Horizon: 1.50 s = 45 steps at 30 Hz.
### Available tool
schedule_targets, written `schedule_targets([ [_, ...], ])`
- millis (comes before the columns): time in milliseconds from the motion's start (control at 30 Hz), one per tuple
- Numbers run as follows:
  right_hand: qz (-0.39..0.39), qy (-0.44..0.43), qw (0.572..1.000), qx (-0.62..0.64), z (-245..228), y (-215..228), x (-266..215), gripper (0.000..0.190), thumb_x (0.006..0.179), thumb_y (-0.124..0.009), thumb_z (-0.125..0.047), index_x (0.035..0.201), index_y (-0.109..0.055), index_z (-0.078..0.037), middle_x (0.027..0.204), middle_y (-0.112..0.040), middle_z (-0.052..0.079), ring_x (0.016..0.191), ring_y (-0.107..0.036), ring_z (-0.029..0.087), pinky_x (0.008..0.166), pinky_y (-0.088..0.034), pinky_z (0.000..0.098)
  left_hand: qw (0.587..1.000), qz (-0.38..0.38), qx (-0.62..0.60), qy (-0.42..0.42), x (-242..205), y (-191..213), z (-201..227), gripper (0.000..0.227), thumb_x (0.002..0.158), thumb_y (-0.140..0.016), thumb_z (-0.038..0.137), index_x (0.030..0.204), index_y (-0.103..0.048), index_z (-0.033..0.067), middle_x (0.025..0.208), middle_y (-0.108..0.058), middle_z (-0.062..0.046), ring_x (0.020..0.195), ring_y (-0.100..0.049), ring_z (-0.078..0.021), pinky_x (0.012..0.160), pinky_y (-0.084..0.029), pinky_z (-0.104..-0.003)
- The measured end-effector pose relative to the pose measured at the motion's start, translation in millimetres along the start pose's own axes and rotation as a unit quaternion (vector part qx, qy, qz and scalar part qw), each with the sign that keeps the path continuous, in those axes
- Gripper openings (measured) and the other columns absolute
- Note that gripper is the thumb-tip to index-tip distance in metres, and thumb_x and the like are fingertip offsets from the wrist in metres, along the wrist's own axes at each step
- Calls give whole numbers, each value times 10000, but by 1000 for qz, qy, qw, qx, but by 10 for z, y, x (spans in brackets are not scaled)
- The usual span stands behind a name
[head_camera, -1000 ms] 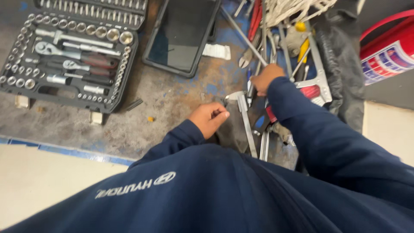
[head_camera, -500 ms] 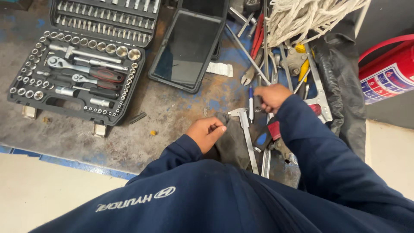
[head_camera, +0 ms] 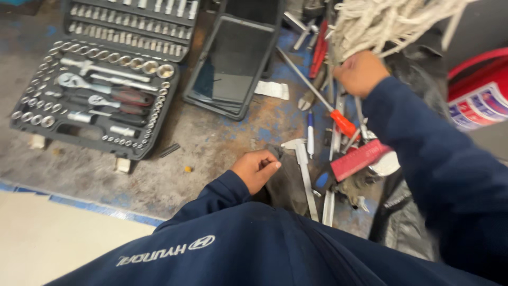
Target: The person organizes a socket wrench set by picking up individual sockets and placing them into their designated slots in the case. The person also briefly handles a small metal piece and moves other tools on the workbench.
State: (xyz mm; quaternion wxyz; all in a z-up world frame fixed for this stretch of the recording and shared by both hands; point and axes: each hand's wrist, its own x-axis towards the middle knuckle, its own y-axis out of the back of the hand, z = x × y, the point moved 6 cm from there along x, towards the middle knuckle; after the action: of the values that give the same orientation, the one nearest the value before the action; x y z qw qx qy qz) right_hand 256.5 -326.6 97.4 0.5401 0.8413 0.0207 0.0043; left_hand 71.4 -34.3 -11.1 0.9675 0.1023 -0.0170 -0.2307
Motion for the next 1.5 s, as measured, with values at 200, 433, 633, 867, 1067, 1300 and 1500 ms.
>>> schedule_targets([
  [200, 126, 81, 963, -225, 373, -497, 1276, 285, 947, -708, -240, 936, -752, 41, 907, -719, 297, 870, -704, 462, 792, -573, 501, 999, 39, 30, 22, -29, 141, -43, 174, 958, -707, 217, 934, -716, 45, 692, -647, -1, 622, -568, -77, 584, -488, -271],
  [433, 176, 80, 966, -173, 482, -661, 1526, 391, 1006, -775, -354, 979, -749, 35, 934, -715, 288, 875, -699, 464, 775, -569, 501, 995, 63, 41, 61, -94, 269, -158, 185, 948, -710, 237, 940, -720, 53, 693, -667, -4, 608, -581, -74, 576, -499, -272],
  [633, 109, 91, 976, -166, -92, -664, 571, 424, 938, -776, -376, 1001, -708, 38, 920, -713, 287, 852, -703, 438, 734, -570, 509, 998, 41, 35, 34, -47, 155, -75, 179, 958, -701, 232, 940, -716, 55, 724, -683, -11, 645, -606, -84, 609, -513, -279],
  [867, 28, 113, 993, 2, -590, -537, -1120, 340, 915, -771, -315, 987, -711, 11, 923, -733, 222, 871, -704, 411, 804, -561, 474, 1000, -7, -4, -23, -9, -167, 90, 171, 988, -677, 211, 964, -676, 42, 765, -684, -33, 695, -603, -105, 653, -511, -294],
  [1067, 129, 56, 986, 85, -518, -266, -1879, 294, 886, -747, -248, 1034, -699, 1, 919, -734, 189, 826, -731, 353, 741, -574, 441, 997, 16, 11, -79, 79, -71, 161, 132, 945, -700, 163, 947, -692, 31, 795, -696, -48, 723, -639, -112, 675, -535, -295],
  [1300, 64, 75, 995, 32, -718, -931, -2194, 178, 834, -726, -155, 952, -727, -22, 886, -724, 216, 835, -694, 436, 735, -557, 501, 996, 47, 75, -28, 27, -128, 135, 110, 933, -723, 156, 966, -687, 57, 822, -720, -75, 731, -670, -181, 690, -546, -333],
  [1500, -33, -34, 994, -103, -752, -1340, -1942, 176, 841, -688, -146, 933, -706, 3, 896, -712, 277, 854, -696, 460, 778, -563, 532, 967, 85, 212, -117, -119, -221, 199, 307, 753, -803, 91, 1041, -698, 74, 1119, -657, -147, 1080, -618, -366, 925, -512, -439],
])
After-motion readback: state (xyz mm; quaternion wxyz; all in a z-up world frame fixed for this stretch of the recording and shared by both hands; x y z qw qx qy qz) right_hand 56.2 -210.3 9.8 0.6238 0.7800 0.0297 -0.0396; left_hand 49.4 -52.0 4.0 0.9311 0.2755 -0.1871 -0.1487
